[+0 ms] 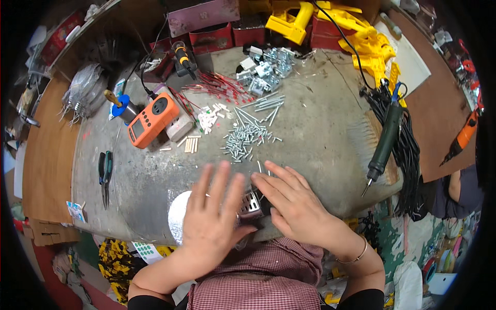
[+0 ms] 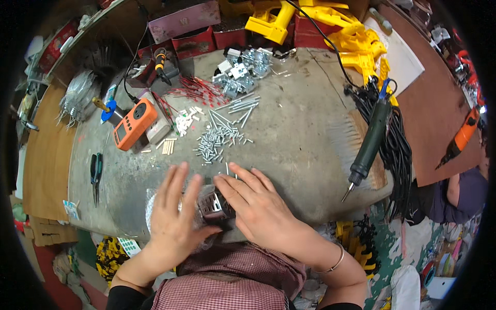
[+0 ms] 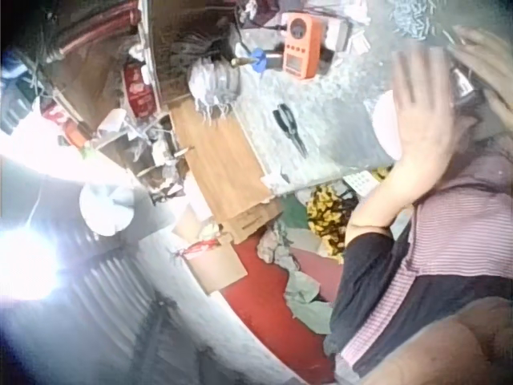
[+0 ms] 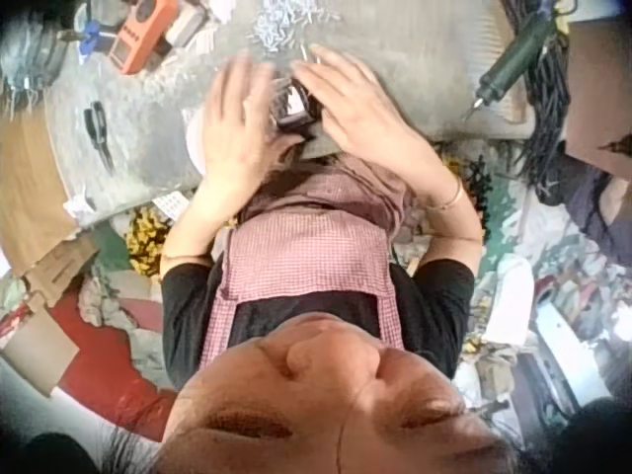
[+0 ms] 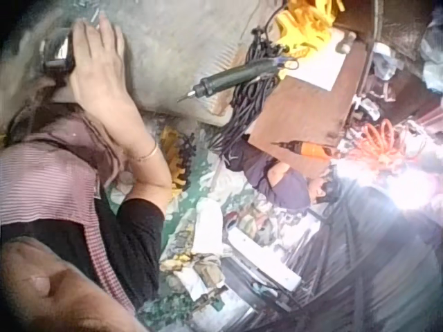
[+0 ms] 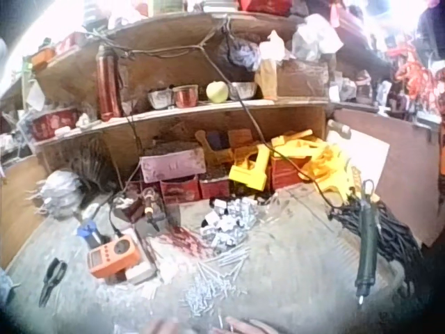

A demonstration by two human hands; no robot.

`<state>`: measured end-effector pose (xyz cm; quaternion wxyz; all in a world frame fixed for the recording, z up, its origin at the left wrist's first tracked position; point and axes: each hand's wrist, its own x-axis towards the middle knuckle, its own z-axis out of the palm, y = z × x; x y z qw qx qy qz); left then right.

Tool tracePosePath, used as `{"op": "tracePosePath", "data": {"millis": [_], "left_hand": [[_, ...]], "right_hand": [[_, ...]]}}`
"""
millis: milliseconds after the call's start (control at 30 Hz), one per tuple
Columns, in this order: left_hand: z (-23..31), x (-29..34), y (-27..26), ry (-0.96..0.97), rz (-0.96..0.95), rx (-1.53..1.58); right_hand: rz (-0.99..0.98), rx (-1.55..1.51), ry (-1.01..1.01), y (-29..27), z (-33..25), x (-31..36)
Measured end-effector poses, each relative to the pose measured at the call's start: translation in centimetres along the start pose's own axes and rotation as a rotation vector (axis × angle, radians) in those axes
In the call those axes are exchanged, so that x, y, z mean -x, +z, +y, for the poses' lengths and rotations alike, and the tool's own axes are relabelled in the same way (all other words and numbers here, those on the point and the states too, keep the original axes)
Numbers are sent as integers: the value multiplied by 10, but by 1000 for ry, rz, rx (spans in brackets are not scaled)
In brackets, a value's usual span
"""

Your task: Assembling and soldering components of a handheld electronic tool casing.

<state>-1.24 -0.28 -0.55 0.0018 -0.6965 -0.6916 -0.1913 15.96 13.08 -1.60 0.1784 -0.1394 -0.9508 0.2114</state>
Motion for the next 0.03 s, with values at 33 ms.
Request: {"op": "tracePosePath", "data": {"millis": [33], "left_hand": [[1, 0, 2, 95, 3, 47]], "right_hand": [[-80, 12, 4, 6, 5, -2]]}}
